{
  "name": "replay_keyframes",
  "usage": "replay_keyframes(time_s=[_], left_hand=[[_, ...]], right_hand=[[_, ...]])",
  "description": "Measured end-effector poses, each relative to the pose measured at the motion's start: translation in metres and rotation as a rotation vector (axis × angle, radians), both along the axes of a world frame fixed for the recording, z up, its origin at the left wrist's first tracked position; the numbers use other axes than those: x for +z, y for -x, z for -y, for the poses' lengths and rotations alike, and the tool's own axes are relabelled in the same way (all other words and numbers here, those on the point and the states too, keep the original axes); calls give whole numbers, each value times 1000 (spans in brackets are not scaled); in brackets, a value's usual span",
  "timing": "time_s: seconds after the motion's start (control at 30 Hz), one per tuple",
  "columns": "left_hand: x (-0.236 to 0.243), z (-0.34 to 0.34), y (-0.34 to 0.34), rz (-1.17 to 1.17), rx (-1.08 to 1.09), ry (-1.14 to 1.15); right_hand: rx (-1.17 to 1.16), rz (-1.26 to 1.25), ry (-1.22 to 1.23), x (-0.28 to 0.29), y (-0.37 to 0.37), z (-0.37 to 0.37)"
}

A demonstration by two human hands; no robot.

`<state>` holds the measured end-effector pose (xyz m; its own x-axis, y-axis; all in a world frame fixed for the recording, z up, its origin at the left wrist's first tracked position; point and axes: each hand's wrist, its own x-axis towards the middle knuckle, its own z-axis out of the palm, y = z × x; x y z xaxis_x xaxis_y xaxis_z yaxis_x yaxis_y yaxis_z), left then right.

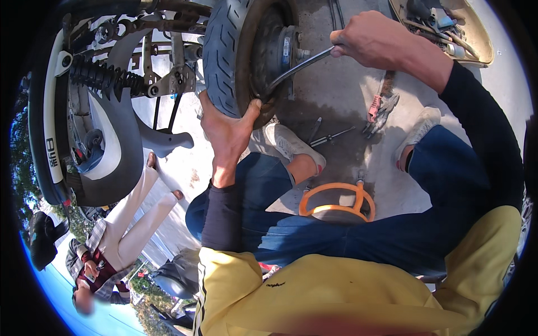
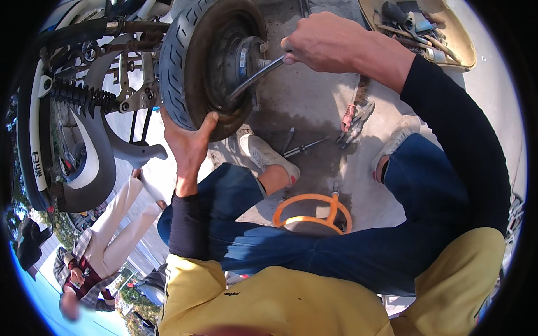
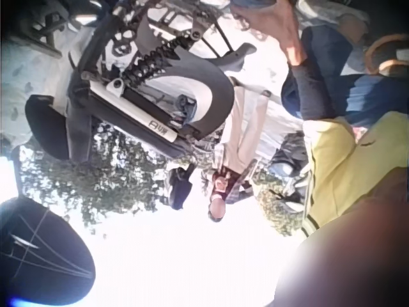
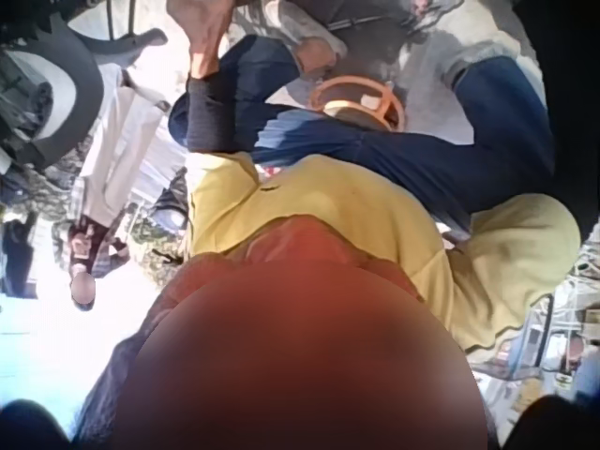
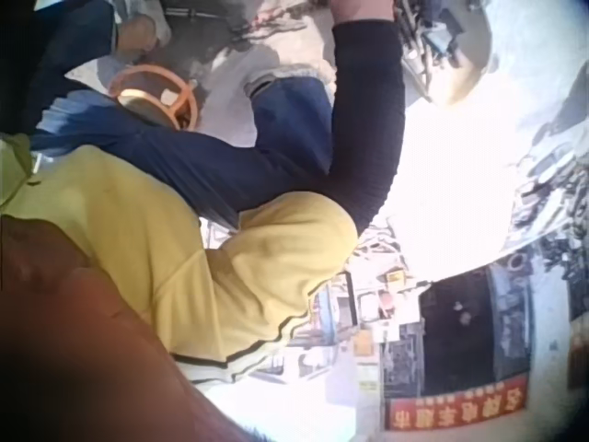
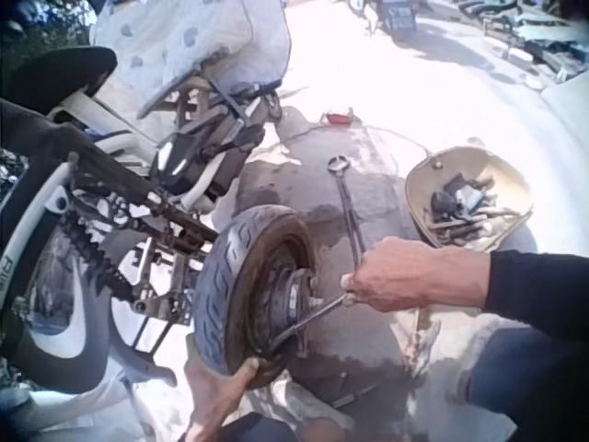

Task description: The person uses a tire lever to pry the tire bead off the rim of a scooter wheel. They repeatedly insert the lever between the tire and rim, rotate the wheel, and work around the circumference to loosen the tire.

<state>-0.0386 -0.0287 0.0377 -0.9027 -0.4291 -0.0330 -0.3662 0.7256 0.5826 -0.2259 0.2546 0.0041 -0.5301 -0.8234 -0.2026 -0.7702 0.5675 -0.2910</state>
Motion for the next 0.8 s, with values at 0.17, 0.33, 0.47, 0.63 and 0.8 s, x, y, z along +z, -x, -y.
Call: replay_keyframes(time_s=[0.17, 0.33, 0.47, 0.63, 0.8], left_hand=[[2, 1, 2, -47, -23, -67], [-6, 19, 5, -96, -77, 78], [10, 9, 14, -54, -43, 145], [16, 5, 17, -76, -64, 122], [24, 3, 20, -47, -66, 24]], right_hand=[[-87, 247, 154, -9, -25, -25], [10, 195, 200, -39, -44, -46], [141, 171, 13, -60, -56, -41], [167, -459, 873, 15, -16, 55], [355, -590, 1040, 18, 4, 160]])
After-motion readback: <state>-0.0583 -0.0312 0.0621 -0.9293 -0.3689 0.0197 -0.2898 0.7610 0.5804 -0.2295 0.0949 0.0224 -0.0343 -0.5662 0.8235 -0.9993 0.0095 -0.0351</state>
